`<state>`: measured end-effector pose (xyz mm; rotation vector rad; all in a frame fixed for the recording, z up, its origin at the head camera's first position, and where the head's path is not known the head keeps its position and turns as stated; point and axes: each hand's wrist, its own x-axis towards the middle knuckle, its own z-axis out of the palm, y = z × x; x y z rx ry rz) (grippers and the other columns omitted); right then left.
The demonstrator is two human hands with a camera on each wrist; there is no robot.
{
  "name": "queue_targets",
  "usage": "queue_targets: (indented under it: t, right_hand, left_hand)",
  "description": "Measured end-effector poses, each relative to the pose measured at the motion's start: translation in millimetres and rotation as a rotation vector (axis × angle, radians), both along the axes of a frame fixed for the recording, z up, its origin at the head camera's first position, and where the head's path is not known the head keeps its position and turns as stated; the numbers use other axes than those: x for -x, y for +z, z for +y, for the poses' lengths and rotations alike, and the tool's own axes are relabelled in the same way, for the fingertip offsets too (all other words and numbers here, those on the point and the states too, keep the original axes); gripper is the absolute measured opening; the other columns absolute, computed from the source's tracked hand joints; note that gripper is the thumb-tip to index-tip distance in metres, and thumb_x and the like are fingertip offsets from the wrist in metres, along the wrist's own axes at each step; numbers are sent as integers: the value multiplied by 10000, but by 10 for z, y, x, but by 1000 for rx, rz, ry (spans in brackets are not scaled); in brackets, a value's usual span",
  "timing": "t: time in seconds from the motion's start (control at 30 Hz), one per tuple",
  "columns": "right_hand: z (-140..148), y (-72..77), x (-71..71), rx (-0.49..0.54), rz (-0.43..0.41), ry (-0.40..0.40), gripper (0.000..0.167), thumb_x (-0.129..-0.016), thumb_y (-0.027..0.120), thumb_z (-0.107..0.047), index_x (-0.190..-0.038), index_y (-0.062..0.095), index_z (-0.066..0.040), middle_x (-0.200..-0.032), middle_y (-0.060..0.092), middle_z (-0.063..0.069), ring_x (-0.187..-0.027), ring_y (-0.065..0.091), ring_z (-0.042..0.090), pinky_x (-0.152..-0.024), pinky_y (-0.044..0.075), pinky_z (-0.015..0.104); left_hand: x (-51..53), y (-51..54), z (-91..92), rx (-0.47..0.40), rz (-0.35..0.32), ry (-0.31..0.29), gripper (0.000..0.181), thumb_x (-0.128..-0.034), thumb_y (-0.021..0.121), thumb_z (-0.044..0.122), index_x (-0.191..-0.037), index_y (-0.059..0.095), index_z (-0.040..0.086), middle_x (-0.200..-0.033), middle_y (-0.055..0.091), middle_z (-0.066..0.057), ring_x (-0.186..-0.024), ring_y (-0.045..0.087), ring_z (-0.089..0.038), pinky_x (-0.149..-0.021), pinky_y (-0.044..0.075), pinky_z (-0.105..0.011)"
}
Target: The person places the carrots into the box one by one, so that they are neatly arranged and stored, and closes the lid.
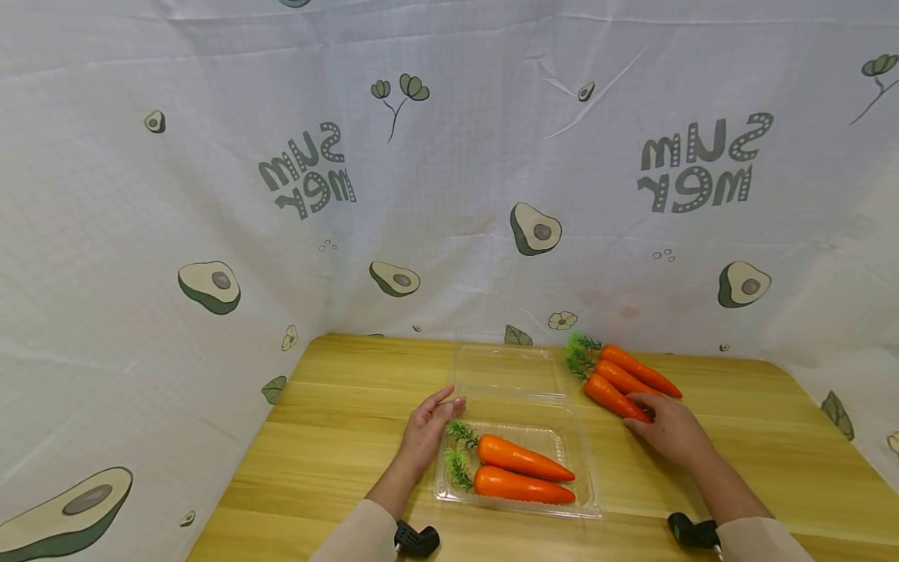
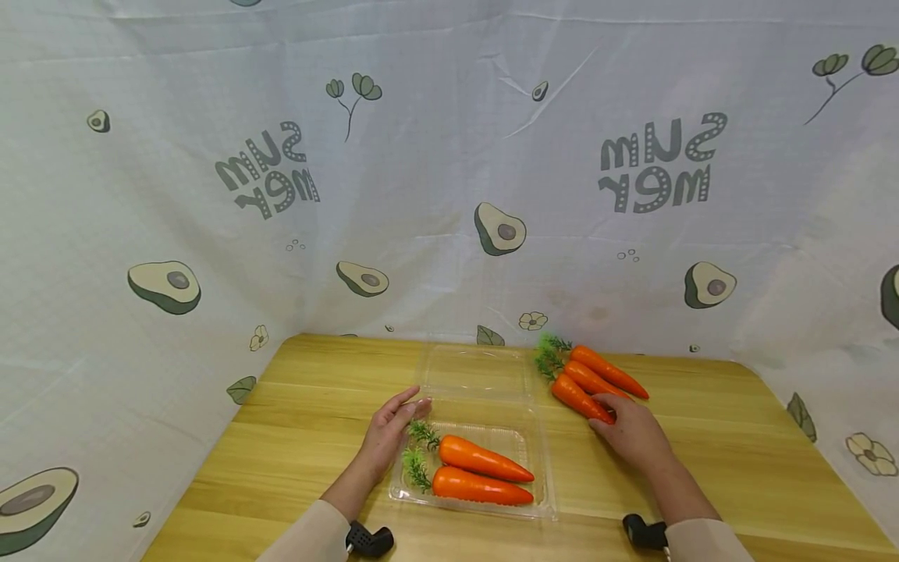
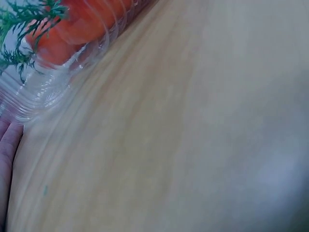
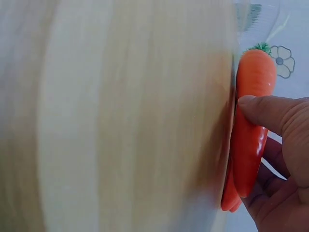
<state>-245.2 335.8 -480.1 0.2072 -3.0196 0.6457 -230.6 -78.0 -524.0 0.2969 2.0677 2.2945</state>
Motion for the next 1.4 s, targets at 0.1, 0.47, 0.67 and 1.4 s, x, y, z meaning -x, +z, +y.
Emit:
queue_targets:
  t: [0.1, 0.47, 0.67, 1.4]
  right_hand:
    - [12, 40, -7, -1, -5, -12, 493, -907, 757, -259, -1282, 642, 41, -1206, 667, 326, -1050, 637, 490, -880, 509, 639]
    - [22, 215, -78, 26, 0, -66, 551, -924, 745, -294, -1343, 597, 31, -1156, 663, 318, -917, 605, 389, -758, 497, 499]
    - [-5, 293, -101, 35, 24, -66, 518, -927, 742, -269, -1328, 600, 27, -1143, 658, 318, -890, 604, 368, -715, 507, 448]
    - [-335, 557, -206, 64, 111, -48, 487, -916, 762, -229, -1324, 623, -2, -1149, 663, 277, -906, 603, 341, -750, 558, 460]
  left_hand:
    - [-3, 6, 0, 1, -2, -4, 494, -1091, 468, 198, -1512, 412, -54, -1430, 575, -273, -1348, 556, -421, -1199, 377, -492]
    - [-10, 25, 1, -2, -14, -4, 500, -1090, 474, 208, -1516, 410, -47, -1438, 572, -263, -1355, 554, -410, -1204, 372, -481]
    - [-9, 18, -4, -9, -12, -11, 499, -1094, 466, 206, -1516, 406, -53, -1436, 569, -278, -1360, 543, -427, -1205, 366, -492]
    - [-1, 7, -2, -15, -8, -16, 506, -1092, 462, 198, -1513, 394, -73, -1429, 568, -297, -1355, 547, -432, -1203, 371, -488]
